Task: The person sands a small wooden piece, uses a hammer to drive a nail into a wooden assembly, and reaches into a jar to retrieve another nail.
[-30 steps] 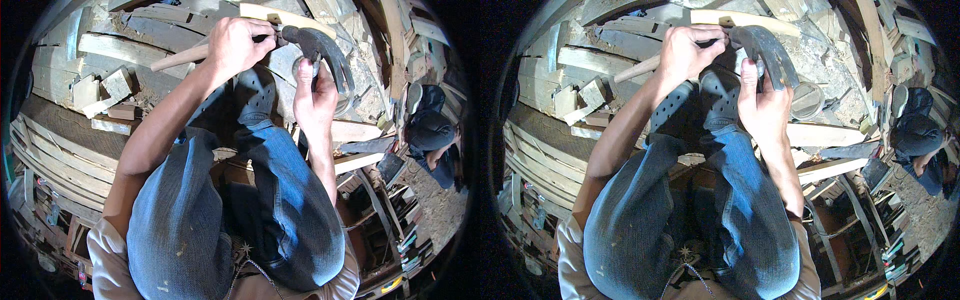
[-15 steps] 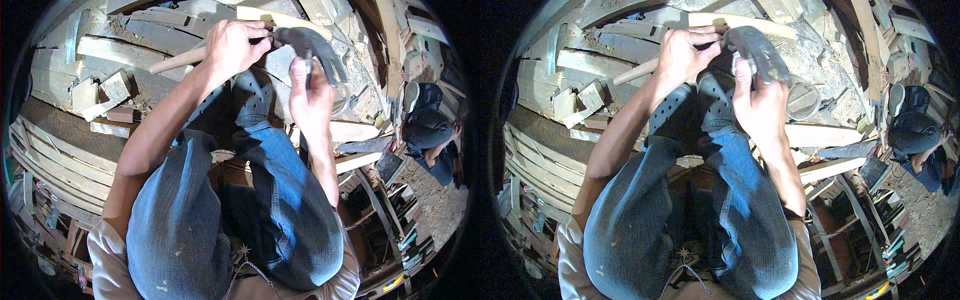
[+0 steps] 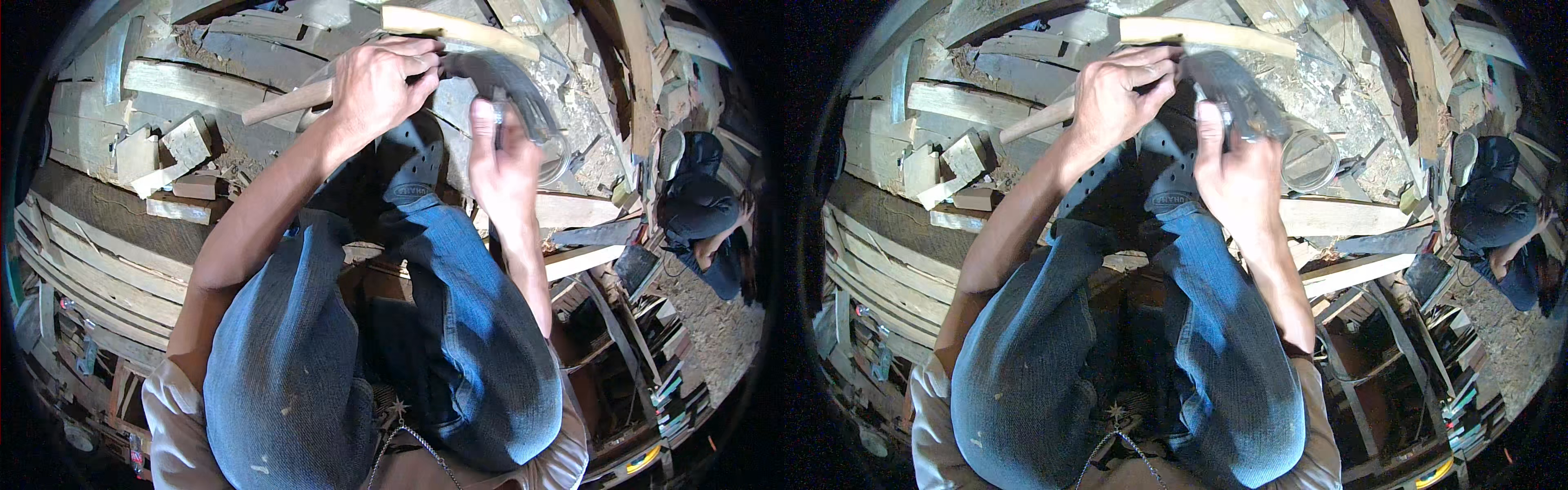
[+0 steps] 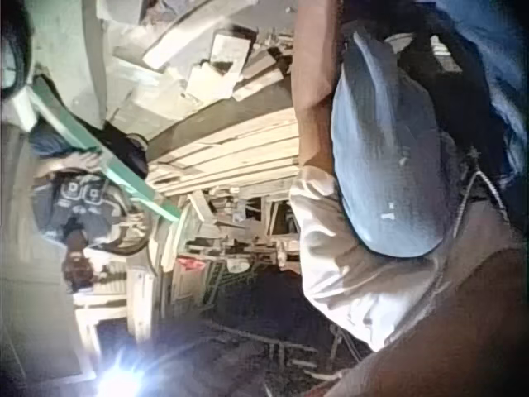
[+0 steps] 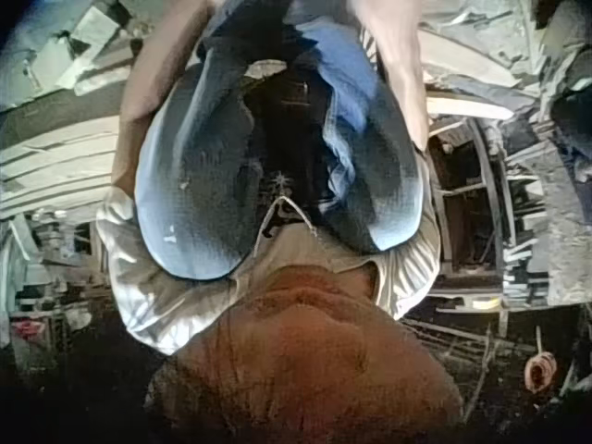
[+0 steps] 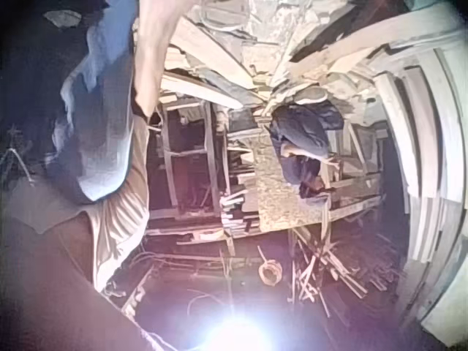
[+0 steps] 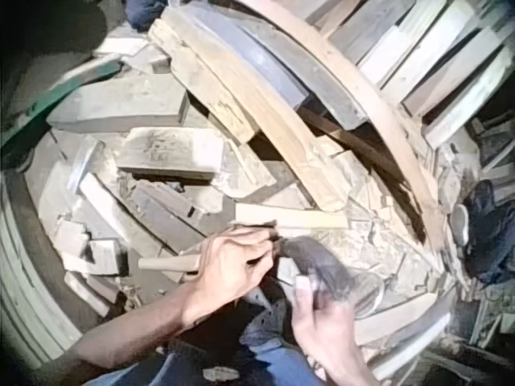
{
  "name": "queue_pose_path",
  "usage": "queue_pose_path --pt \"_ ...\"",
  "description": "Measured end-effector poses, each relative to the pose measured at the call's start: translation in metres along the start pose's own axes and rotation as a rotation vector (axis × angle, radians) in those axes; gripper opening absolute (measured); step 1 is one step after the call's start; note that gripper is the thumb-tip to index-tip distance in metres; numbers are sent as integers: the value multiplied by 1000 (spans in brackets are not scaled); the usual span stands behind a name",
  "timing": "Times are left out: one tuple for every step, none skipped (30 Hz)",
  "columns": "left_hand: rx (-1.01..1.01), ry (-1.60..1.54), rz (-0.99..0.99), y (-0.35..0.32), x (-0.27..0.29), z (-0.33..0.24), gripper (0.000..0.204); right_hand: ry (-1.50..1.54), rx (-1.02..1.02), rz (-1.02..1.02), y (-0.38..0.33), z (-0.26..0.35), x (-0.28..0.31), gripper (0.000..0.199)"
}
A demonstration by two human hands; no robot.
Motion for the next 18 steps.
queue_pose_path --pt "-2 2 -1 0 0 0 19 -126 140 -34 0 -2 -4 38" --pt "1 21 -8 -1 0 0 19 -63 105 -62 -2 -3 -6 40" --pt "4 39 -15 -1 0 1 19 -61 106 -63 -4 -2 -4 40" --pt "23 24 0 -1 1 -1 19 38 -15 -45 -7 3 0 40" --pt "30 34 12 -1 2 -1 20 136 -137 -26 -9 5 2 41" --pt "45 34 18 -2 4 -2 20 187 -48 -74 -10 0 -2 41" --pt "51 26 16 1 3 -3 20 132 -82 -40 -8 5 -1 39" --pt "45 20 13 3 1 -3 20 6 31 -33 -5 -1 -3 35" --pt "24 -1 -2 5 -1 -3 20 -120 142 -26 -2 -7 -5 31" --pt "10 -8 -13 5 2 -2 20 -51 115 -32 -1 -1 -5 31" --pt "13 -1 -12 6 3 -1 20 -22 13 -43 -5 0 -6 33" --pt "22 16 2 6 4 -1 20 51 -41 -40 -5 0 -5 34" --pt "31 24 16 6 5 -3 20 116 -97 -38 -5 0 -1 35" --pt "16 14 10 6 4 -3 20 111 -1 -76 -5 -3 -2 35" --pt "17 12 11 5 3 -1 20 110 -3 -76 -5 -2 -2 35" --pt "7 -6 -2 6 3 1 20 -23 -25 -4 -3 -1 -4 34" --pt "-4 -23 -15 6 2 3 20 -156 -47 67 -2 0 -6 33" --pt "26 -58 -4 6 0 3 19 -66 70 -3 0 0 -4 31"
Point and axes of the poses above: each hand's wrist, its own y-axis towards the middle knuckle, its own x-axis out of the back of the hand, z = x × y, the point moved 1 cm from there along y, towards the middle knuckle, and after that the axes turned 7 degrees about x, right-handed, at the moved point
